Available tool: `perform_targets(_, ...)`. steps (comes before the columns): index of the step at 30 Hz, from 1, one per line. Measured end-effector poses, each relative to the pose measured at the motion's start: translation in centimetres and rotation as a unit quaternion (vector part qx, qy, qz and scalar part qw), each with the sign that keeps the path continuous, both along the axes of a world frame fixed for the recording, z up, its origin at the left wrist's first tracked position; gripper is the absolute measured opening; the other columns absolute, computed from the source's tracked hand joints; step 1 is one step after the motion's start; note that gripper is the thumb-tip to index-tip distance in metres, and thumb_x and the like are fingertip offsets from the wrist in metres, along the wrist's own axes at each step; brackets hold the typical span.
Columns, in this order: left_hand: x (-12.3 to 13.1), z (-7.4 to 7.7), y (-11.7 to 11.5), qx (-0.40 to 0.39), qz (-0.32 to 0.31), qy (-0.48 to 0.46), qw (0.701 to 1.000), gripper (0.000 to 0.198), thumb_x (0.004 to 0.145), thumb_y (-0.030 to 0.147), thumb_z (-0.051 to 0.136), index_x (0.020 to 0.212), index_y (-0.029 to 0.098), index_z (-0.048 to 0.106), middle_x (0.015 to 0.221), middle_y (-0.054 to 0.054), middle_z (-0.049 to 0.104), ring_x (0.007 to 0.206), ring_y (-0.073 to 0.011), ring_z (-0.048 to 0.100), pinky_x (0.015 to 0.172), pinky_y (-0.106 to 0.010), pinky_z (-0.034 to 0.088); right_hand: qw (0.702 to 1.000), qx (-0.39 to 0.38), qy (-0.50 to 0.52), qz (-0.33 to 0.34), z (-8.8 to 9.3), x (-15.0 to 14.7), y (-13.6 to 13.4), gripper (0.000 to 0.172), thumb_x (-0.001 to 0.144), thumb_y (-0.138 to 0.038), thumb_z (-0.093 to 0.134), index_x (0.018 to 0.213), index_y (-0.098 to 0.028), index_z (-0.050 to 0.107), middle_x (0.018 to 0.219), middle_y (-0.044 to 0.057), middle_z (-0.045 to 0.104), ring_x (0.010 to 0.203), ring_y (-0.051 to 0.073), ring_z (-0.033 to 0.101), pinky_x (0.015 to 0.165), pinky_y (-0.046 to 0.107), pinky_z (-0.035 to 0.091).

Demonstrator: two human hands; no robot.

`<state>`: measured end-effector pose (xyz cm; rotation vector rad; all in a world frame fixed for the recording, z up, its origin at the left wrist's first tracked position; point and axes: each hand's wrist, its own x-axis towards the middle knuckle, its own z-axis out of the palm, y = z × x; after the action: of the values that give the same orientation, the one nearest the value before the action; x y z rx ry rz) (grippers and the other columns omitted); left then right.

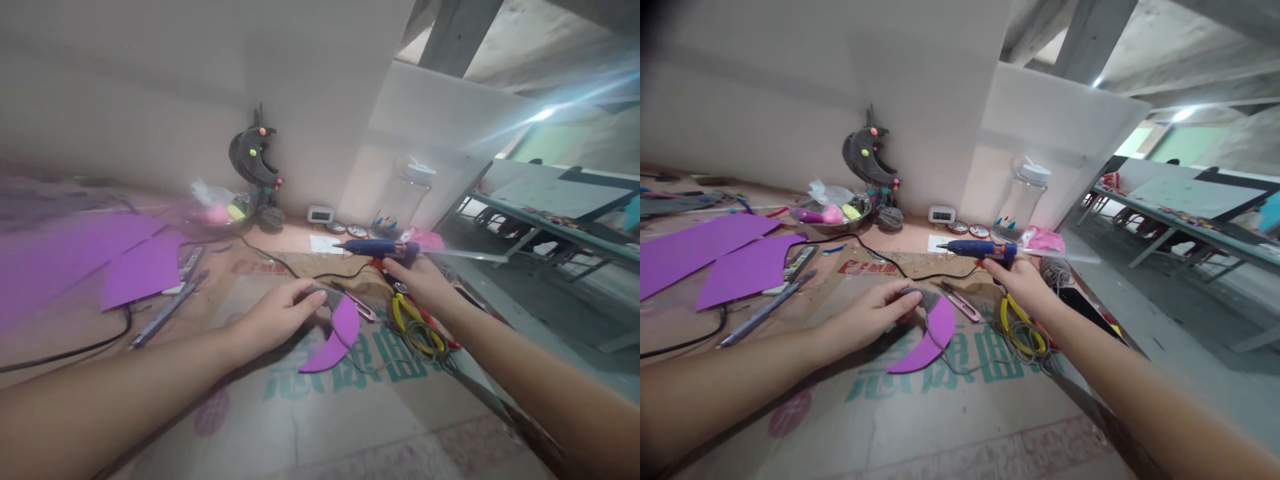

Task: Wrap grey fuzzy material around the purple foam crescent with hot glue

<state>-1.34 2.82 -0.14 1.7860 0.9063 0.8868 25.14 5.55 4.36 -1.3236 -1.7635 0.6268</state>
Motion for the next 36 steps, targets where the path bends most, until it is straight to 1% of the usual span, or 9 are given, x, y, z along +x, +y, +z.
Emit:
perform_targets(5,0.0,-0.1,0.3,-0.018,0.000,-0.004,1.000,0.029,0.092,0.044,0.049,0.089,0.019,0.062,0.065,0.004,0.054,0.056,-0.0133,0.046,0.053,-0.024,0.035,0.999,-0.012,-0.027,-0.012,0.3,-1.0,7.3,0.039,0.082,-0.043,0.064,0.105,-0.012,0.067,0.102,0.011,0.072,0.096,0.023,0.065,0.083,0.034,0.050)
perform_targets(9,0.2,-0.1,0.4,-0.041,0.000,-0.004,0.999,0.029,0.092,0.044,0.049,0.085,0.018,0.060,0.059,0.006,0.047,0.051,-0.0121,0.040,0.048,-0.024,0.031,0.999,-0.025,-0.035,-0.032,-0.6,-1.8,11.8,0.039,0.084,-0.044,0.065,0.103,-0.010,0.066,0.089,0.009,0.073,0.082,0.018,0.064,0.070,0.029,0.051)
perform_targets(14,0.1,0.0,0.3,-0.052,0.001,-0.001,0.999,0.030,0.092,0.045,0.049,0.083,0.018,0.059,0.060,0.005,0.047,0.052,-0.0119,0.041,0.048,-0.023,0.031,0.993,-0.088,-0.079,-0.027,-2.6,-2.3,13.9,0.026,0.093,-0.038,0.059,0.095,-0.012,0.064,0.079,0.001,0.066,0.063,0.010,0.061,0.059,0.025,0.053)
perform_targets(18,0.0,0.0,0.3,-0.053,0.000,0.005,0.999,0.031,0.092,0.046,0.048,0.085,0.018,0.061,0.062,0.005,0.049,0.054,-0.0120,0.043,0.050,-0.023,0.032,0.990,-0.090,-0.110,-0.026,-2.7,-2.1,13.8,0.023,0.090,-0.034,0.063,0.092,-0.011,0.066,0.078,0.002,0.069,0.066,0.012,0.064,0.064,0.027,0.054)
perform_targets(23,-0.1,0.0,0.3,-0.049,0.006,0.007,0.999,0.031,0.092,0.046,0.048,0.082,0.019,0.059,0.060,0.006,0.049,0.052,-0.0113,0.042,0.050,-0.023,0.032,0.990,-0.017,-0.130,-0.050,-1.8,-1.0,10.3,0.029,0.087,-0.036,0.061,0.105,-0.014,0.068,0.106,0.010,0.072,0.098,0.025,0.066,0.091,0.039,0.049)
perform_targets(26,0.0,0.1,0.1,-0.049,0.010,0.015,0.999,0.031,0.092,0.045,0.048,0.078,0.019,0.057,0.061,0.005,0.051,0.052,-0.0112,0.043,0.051,-0.023,0.033,0.984,0.068,-0.131,-0.099,-0.8,-0.8,6.1,0.045,0.086,-0.040,0.060,0.122,-0.014,0.058,0.133,0.016,0.057,0.127,0.030,0.048,0.108,0.045,0.034)
perform_targets(29,0.1,0.3,0.1,-0.042,0.013,0.027,0.999,0.032,0.092,0.044,0.048,0.077,0.018,0.057,0.064,0.004,0.054,0.056,-0.0122,0.047,0.052,-0.024,0.034,0.973,0.163,-0.138,-0.083,0.2,-1.5,1.3,0.036,0.086,-0.037,0.059,0.118,-0.019,0.057,0.125,0.012,0.060,0.117,0.027,0.054,0.101,0.042,0.040)
perform_targets(32,0.1,0.6,0.1,-0.020,0.027,0.041,0.999,0.031,0.093,0.043,0.047,0.077,0.018,0.057,0.065,0.003,0.055,0.060,-0.0135,0.050,0.056,-0.025,0.037,0.997,-0.005,-0.066,0.046,0.3,-3.0,-3.3,0.020,0.090,-0.040,0.055,0.087,-0.020,0.053,0.088,0.004,0.065,0.073,0.015,0.059,0.067,0.030,0.048)
perform_targets(36,0.1,1.0,0.0,0.013,0.059,0.054,0.997,0.029,0.094,0.039,0.045,0.077,0.018,0.056,0.063,0.004,0.052,0.060,-0.0133,0.048,0.058,-0.025,0.037,0.945,-0.278,0.050,0.165,-1.2,-4.3,-7.0,0.033,0.083,-0.044,0.065,0.082,-0.023,0.040,0.063,-0.009,0.047,0.044,0.005,0.041,0.039,0.017,0.032)
